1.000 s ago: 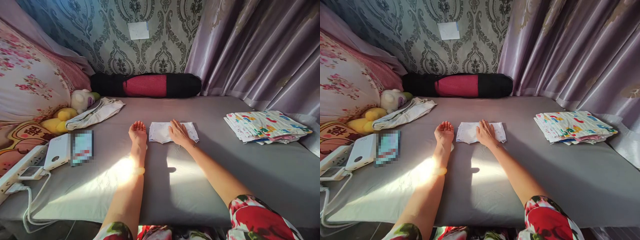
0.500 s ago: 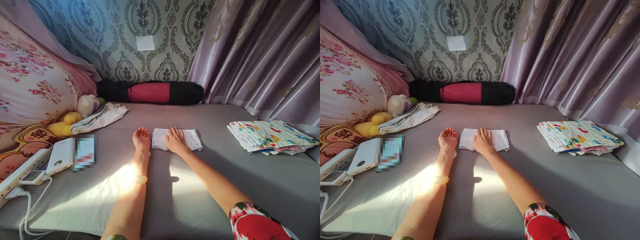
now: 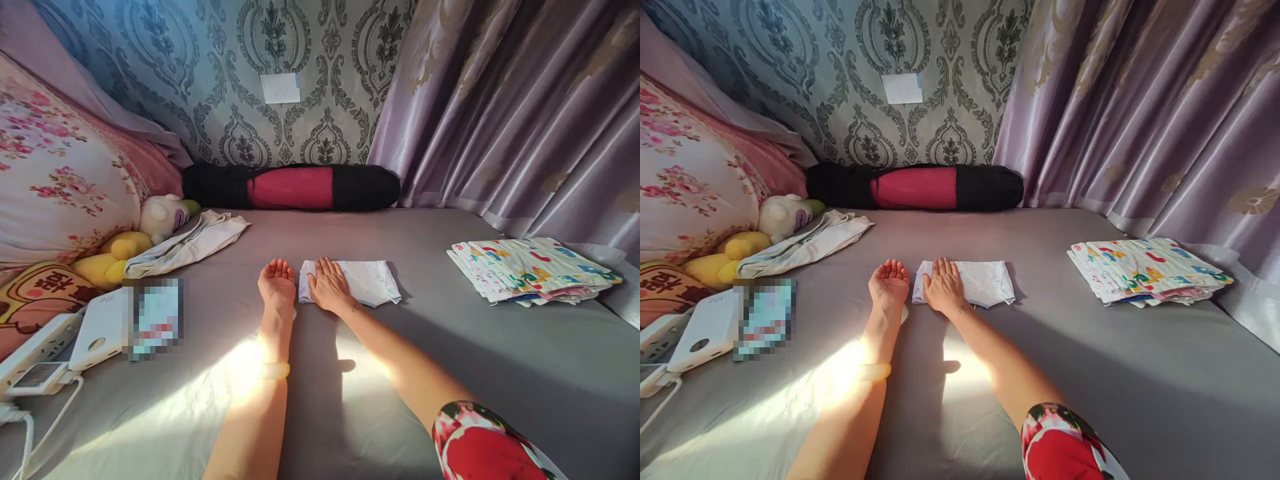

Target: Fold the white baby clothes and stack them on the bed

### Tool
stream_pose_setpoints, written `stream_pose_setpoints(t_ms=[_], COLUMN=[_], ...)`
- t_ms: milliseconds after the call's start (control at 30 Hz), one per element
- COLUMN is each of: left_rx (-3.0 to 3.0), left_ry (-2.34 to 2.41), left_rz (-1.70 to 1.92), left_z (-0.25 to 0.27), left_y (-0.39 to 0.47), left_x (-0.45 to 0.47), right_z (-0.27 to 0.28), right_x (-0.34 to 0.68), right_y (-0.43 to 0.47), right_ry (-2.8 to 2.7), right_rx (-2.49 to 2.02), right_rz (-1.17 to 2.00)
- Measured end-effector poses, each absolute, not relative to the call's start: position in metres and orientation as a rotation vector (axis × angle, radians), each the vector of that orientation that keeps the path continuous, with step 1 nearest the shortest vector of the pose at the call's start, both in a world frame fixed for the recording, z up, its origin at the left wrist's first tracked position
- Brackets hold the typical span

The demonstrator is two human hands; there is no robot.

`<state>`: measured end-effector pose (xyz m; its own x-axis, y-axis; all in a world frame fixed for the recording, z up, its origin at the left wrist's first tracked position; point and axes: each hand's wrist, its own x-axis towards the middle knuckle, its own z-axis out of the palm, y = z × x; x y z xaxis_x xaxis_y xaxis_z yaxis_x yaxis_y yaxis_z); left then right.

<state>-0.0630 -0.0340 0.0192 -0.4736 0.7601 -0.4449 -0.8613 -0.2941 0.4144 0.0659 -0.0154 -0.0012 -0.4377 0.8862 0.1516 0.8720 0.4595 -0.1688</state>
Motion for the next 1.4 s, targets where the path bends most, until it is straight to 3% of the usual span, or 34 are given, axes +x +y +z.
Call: stream_pose_setpoints(t_ms=[700,933,1400], left_rx=[-0.029,-0.049,0.909], left_ry=[0.737,0.730,1.130], left_rz=[1.970,1.908,1.663], left_z=[0.014,0.027,0.015], left_y=[-0.034,-0.038,-0.036], left_x=[-0.069,-0.058,-0.007], right_z=[0.001,0.013,0.009], right_x=[0.040,0.049,0.130], right_y=[-0.029,-0.023,-0.014], right_ry=[-2.437,-2.378,-2.359], right_rx=[-1.356,-1.364,-1.485], right_rz=[0.181,0.359,0.044])
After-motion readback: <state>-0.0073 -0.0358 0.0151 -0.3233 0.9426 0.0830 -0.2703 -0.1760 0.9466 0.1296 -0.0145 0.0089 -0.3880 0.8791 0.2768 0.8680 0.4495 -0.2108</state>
